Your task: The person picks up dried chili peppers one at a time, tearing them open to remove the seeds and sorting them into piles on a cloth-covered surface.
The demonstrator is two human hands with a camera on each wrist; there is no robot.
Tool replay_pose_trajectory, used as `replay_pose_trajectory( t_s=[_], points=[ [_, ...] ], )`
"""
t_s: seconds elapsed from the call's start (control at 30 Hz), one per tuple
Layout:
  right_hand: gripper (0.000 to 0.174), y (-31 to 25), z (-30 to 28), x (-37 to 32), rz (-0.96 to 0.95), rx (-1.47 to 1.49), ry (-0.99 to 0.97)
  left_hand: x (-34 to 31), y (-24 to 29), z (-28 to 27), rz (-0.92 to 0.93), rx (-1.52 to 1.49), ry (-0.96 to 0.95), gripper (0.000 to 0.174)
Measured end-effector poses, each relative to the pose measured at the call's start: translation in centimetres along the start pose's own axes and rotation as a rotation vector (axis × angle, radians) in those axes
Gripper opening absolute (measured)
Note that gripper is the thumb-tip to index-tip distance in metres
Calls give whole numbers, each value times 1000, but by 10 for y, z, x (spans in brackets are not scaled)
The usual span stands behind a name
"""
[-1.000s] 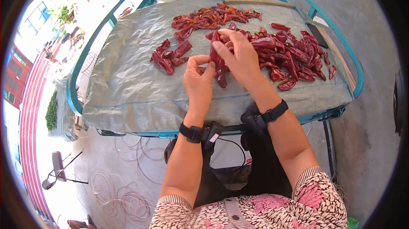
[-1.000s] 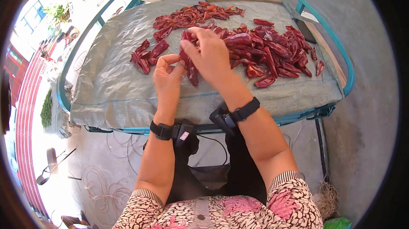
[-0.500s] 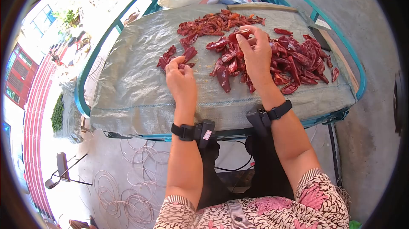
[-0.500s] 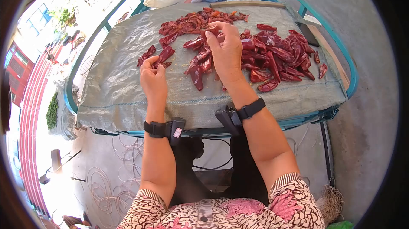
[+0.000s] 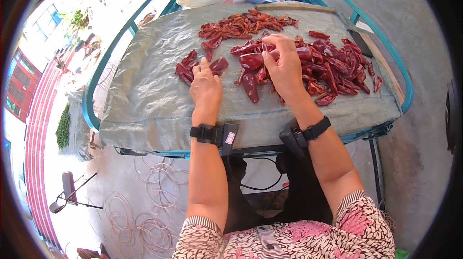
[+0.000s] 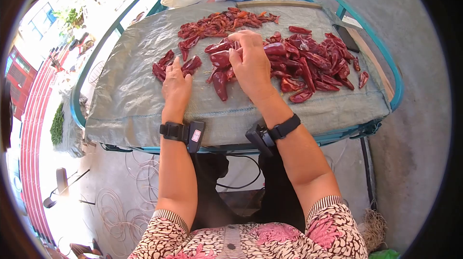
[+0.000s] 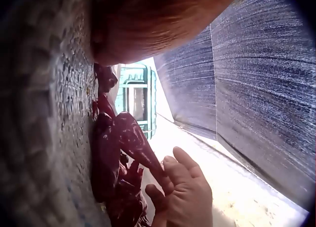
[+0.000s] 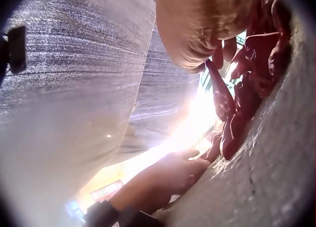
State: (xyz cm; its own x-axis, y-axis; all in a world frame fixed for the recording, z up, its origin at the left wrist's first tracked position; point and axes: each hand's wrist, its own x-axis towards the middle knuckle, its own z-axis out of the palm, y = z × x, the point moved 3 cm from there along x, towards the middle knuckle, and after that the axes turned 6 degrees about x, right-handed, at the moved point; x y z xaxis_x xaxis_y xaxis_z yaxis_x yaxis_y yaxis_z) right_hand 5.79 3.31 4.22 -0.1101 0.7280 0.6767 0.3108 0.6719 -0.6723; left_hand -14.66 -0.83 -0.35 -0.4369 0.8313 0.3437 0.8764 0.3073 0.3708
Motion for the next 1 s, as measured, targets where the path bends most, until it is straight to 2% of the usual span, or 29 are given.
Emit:
replay_pose_trajectory(
  t_s=[0.13,0.23,0.33,0.43,0.53,0.63,0.7,0.77,0.87,0.9,0.93,0.97,1.0],
  points=[
    [23,9,0,-1,31,-74,-7,-2,3,-3,19,51,-101,39],
    [25,8,-2,2,-86,-84,60,-5,-4,-2,102,-195,141,31],
    [29,-4,-2,2,-158,-32,1,-16,7,-17,216,-319,233,30],
    [33,-20,7,1,-335,4,-119,-28,23,-23,437,-496,151,31],
    [33,-7,19,-8,-251,85,-358,-32,28,-22,472,-605,107,35],
    [28,-8,16,-6,-282,-11,-245,-27,18,-10,346,-693,135,39],
    [27,-14,7,-1,-284,-56,-110,-25,18,-9,369,-561,325,41],
    [28,-17,-5,9,-275,-76,56,-26,17,-8,364,-542,352,41],
    [31,-1,-4,16,-383,-312,200,-27,16,-10,262,-748,153,35],
    [33,1,-1,13,-357,-272,206,-28,18,-7,190,-853,82,33],
    [33,-1,1,11,-346,-232,116,-29,21,-7,117,-956,14,30],
    [33,-6,1,9,-336,-191,26,-32,24,-10,91,-1024,4,20],
    [33,-14,3,7,-327,-148,-67,-34,29,-16,125,-979,13,19]
  ],
)
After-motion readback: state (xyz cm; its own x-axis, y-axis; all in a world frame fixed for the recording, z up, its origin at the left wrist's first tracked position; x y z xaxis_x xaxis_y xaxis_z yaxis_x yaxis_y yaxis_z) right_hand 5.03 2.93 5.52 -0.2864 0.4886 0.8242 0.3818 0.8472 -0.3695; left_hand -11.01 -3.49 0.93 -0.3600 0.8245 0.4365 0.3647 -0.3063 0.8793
